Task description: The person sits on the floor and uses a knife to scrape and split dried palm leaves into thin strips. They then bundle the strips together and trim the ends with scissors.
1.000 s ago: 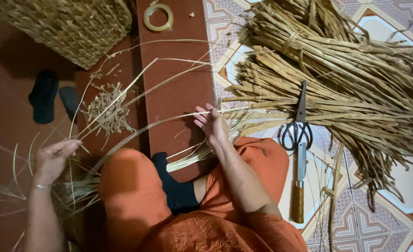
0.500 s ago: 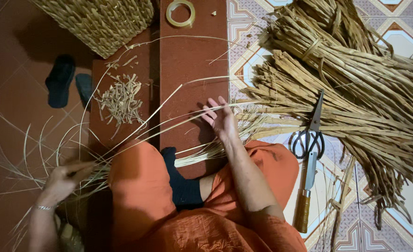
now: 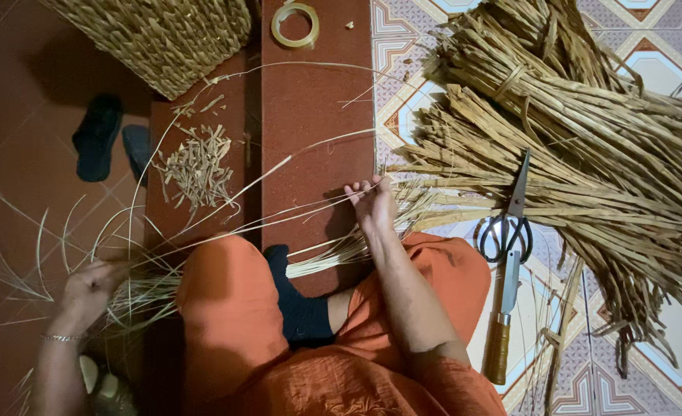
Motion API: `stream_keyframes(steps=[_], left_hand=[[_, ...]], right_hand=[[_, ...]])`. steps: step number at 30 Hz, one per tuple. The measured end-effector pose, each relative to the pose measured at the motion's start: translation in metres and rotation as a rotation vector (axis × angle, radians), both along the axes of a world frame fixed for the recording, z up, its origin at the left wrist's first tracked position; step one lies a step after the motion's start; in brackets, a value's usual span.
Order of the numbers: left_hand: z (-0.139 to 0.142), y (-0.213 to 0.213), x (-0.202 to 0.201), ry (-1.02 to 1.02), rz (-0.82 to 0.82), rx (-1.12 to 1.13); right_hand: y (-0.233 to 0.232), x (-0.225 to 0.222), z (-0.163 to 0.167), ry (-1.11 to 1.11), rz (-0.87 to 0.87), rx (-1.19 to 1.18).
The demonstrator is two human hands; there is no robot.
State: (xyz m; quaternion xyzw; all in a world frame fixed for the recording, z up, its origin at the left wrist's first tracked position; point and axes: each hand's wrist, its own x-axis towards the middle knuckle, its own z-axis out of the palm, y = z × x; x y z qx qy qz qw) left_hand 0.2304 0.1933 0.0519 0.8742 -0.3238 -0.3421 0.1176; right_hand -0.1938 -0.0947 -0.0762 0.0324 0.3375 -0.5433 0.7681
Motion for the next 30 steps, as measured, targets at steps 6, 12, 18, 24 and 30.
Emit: stream_keyframes(steps=[6, 12, 18, 24, 30], left_hand=[[-0.014, -0.009, 0.011, -0.114, -0.09, -0.157], [-0.008, -0.001, 0.015, -0.025, 0.08, -0.188], [-0.007, 0.006, 0.022, -0.087, 0.075, -0.122], [-0.014, -0.018, 0.014, -0.47, -0.314, 0.389], [-0.018, -0.101, -0.031, -0.393, -0.606, -0.067]], right_hand=[[0.0, -0.005, 0.014, 0.026, -0.029, 0.015], [-0.011, -0.014, 0.018, 0.076, -0.08, 0.077], [-0.014, -0.02, -0.006, 0.073, -0.129, -0.075], [-0.005, -0.006, 0.003, 0.195, -0.013, -0.049], [-0.001, 0.002, 0.026, 0.296, 0.153, 0.001]])
